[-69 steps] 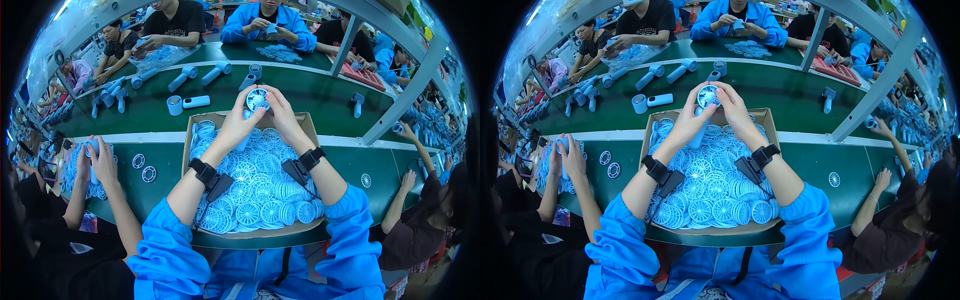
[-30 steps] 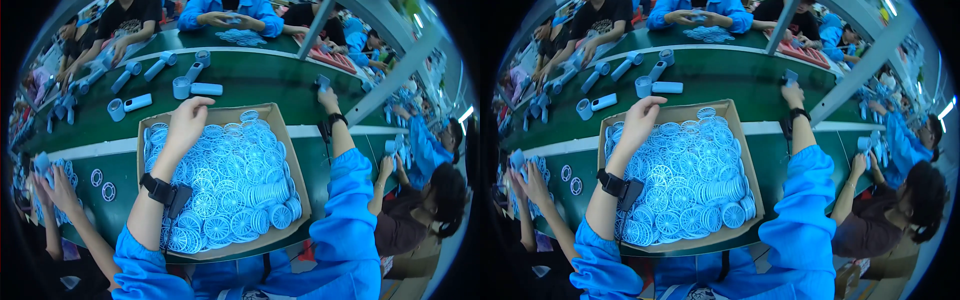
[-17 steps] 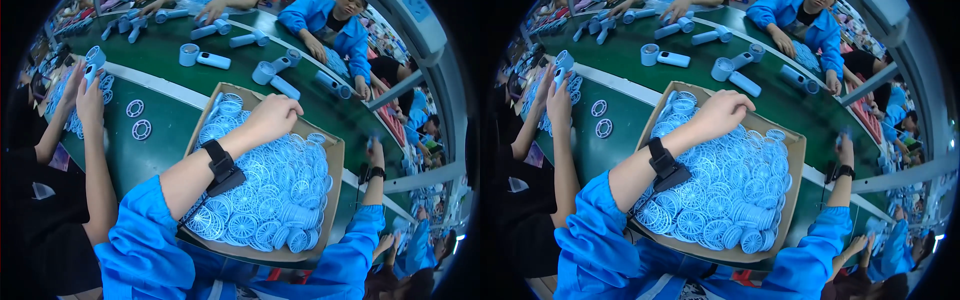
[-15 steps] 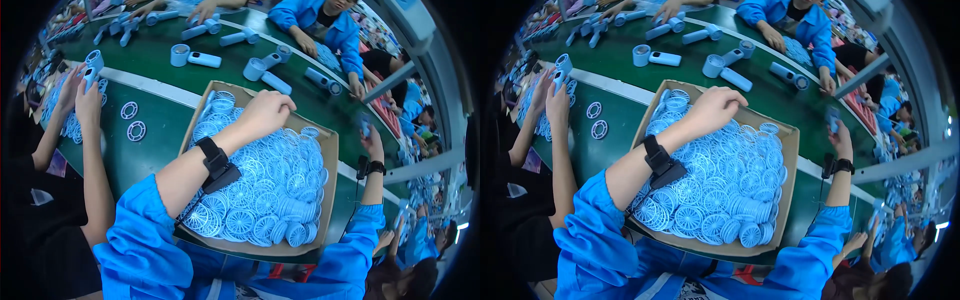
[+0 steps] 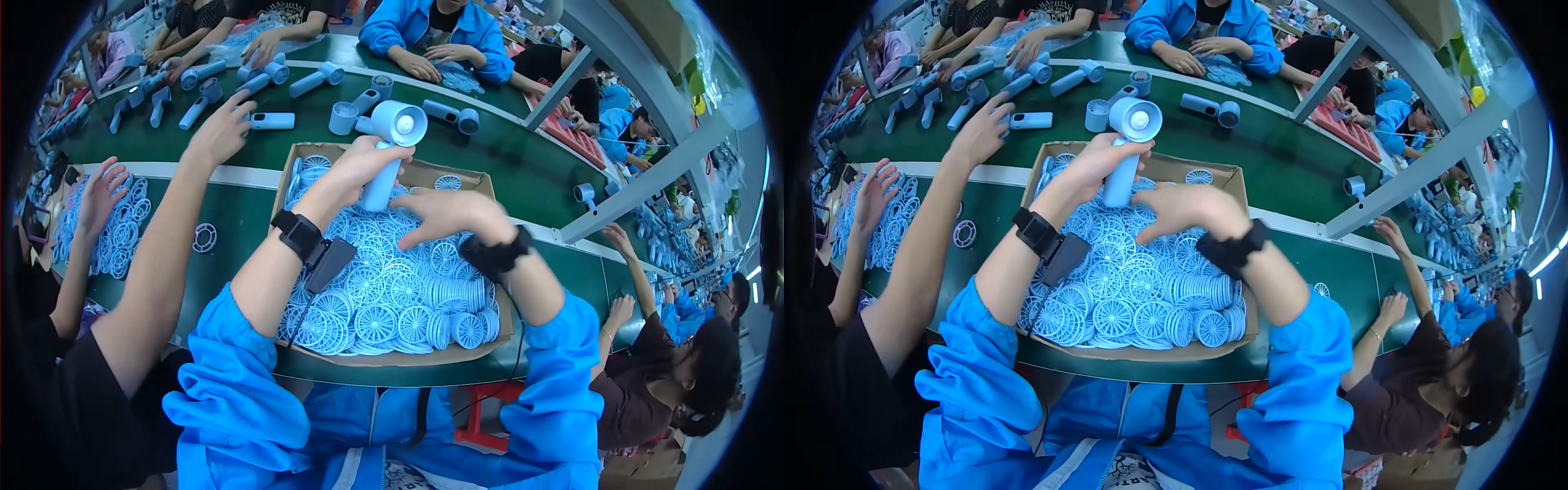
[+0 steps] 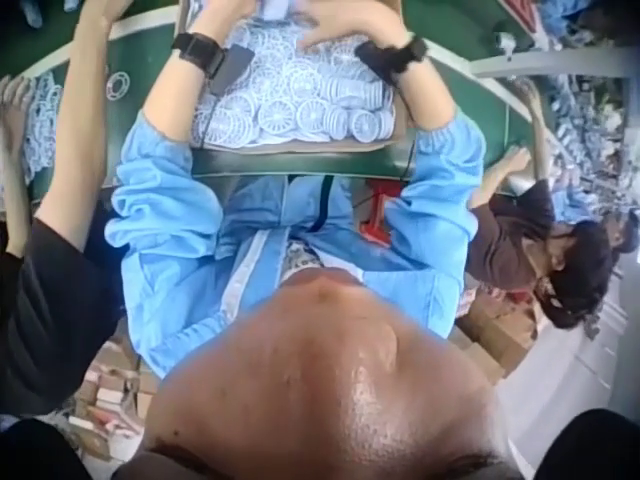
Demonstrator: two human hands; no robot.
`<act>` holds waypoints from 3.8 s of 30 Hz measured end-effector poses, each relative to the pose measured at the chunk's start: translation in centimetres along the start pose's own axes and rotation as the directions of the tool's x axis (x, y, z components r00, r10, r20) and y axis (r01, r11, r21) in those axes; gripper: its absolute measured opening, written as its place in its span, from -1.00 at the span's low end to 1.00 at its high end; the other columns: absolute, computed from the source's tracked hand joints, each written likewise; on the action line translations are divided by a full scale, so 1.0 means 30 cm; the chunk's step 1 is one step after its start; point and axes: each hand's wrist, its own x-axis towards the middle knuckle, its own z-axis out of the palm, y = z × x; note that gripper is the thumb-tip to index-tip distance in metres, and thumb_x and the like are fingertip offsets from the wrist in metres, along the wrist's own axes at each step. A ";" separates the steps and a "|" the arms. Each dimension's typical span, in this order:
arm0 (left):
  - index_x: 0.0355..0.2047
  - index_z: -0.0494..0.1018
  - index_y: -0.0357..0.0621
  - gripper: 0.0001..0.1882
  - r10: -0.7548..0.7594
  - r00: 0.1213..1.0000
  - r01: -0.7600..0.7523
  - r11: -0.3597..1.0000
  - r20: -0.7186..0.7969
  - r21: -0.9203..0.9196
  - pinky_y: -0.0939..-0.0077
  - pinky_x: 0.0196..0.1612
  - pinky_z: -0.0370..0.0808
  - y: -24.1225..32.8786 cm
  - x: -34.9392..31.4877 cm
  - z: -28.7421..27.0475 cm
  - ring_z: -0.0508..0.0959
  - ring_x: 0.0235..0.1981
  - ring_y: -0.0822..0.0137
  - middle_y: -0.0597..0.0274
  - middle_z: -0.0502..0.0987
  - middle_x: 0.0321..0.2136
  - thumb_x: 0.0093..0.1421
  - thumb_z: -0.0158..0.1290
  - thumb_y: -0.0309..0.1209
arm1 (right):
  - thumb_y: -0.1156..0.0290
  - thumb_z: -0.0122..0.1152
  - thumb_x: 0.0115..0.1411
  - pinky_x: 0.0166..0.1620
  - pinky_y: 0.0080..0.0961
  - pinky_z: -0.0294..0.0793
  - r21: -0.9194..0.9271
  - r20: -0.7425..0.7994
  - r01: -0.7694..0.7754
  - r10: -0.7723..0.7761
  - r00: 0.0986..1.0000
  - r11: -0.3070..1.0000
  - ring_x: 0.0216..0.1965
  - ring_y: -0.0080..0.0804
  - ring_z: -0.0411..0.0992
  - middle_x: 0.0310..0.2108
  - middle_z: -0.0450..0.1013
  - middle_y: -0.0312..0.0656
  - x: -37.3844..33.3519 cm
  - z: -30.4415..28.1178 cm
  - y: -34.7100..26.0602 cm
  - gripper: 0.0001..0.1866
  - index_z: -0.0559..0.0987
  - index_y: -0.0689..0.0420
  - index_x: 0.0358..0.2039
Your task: The person picks up a fan body and a fan cover, presses the cover onto the body by hand, and places the assembled fan onto the conveyor belt.
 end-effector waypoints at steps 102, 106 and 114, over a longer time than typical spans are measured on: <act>0.29 -0.08 0.10 -0.25 0.251 0.967 -0.251 0.917 0.041 0.308 0.59 -0.59 0.46 0.001 -0.027 0.084 0.50 -0.58 0.46 0.12 0.46 -0.26 0.16 0.01 -0.49 | 0.42 0.23 0.09 0.07 -0.36 0.32 -0.177 -0.984 0.289 -0.170 -0.047 0.941 0.01 -0.21 0.32 0.06 0.37 -0.11 0.122 0.041 0.124 -0.52 0.45 0.09 0.07; 0.34 -0.16 0.11 -0.31 0.224 0.971 -0.237 0.951 0.083 0.197 0.59 -0.54 0.46 0.010 -0.027 0.081 0.47 -0.55 0.48 0.18 0.44 -0.33 0.28 -0.09 -0.30 | 0.46 0.09 0.23 0.00 -0.53 0.34 0.448 -0.886 0.874 0.224 0.406 0.188 -0.03 -0.50 0.33 0.01 0.38 -0.21 0.119 0.043 0.101 -0.46 0.25 0.11 0.22; 0.32 -0.02 0.15 -0.49 0.260 0.965 -0.261 0.947 0.033 0.188 0.64 -0.62 0.43 0.006 -0.014 0.083 0.43 -0.67 0.48 0.21 0.44 -0.47 0.38 -0.29 -0.21 | 0.41 0.11 0.25 -0.05 -0.58 0.41 0.524 -0.838 0.845 0.239 0.491 0.102 -0.08 -0.57 0.38 -0.05 0.42 -0.25 0.101 0.043 0.099 -0.52 0.31 0.15 0.18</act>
